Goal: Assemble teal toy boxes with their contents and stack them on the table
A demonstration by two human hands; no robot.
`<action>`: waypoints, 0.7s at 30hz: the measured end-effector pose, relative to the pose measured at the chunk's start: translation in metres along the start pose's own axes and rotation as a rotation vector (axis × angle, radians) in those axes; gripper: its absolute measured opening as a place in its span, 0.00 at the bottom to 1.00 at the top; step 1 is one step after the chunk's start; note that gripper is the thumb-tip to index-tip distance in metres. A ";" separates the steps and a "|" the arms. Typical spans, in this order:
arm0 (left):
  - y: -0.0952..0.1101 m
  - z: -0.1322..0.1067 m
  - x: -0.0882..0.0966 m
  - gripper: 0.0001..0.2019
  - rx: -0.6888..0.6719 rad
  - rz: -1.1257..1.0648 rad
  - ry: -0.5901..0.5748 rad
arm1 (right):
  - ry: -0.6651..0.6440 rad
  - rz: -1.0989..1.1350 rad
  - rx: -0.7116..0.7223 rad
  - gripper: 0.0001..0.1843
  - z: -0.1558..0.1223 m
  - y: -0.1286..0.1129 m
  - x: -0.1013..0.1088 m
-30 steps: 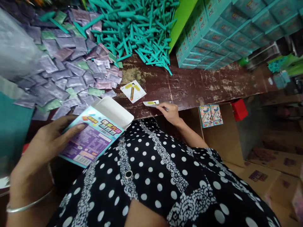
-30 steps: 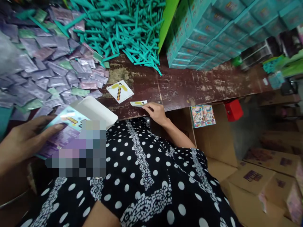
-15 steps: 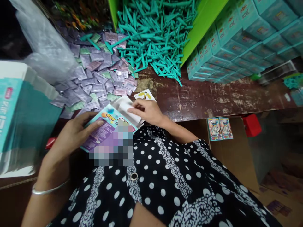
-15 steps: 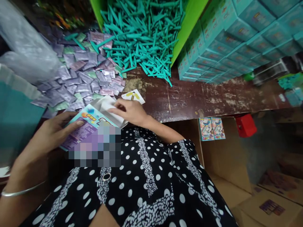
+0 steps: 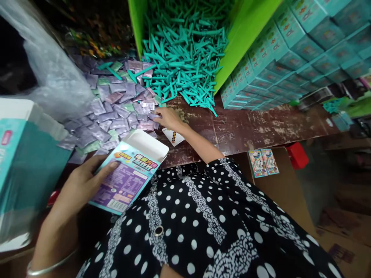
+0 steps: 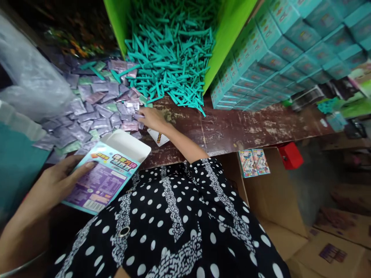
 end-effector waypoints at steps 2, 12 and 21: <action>-0.004 0.000 0.002 0.37 0.032 -0.012 0.009 | 0.105 0.029 -0.081 0.08 -0.009 0.025 0.023; -0.006 0.010 -0.001 0.37 0.075 0.044 -0.001 | 0.420 0.019 -0.671 0.06 -0.122 0.232 0.091; -0.002 0.008 -0.005 0.37 0.108 0.026 0.000 | 0.435 0.206 -0.548 0.11 -0.105 0.236 0.070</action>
Point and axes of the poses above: each hand's wrist, its own z-axis towards the middle knuckle, its own x-axis out of the back of the hand, y = z × x, the point moved 6 cm from there along z, towards the middle knuckle, and after that the axes turned 10 degrees about -y, right-handed, at the moved point
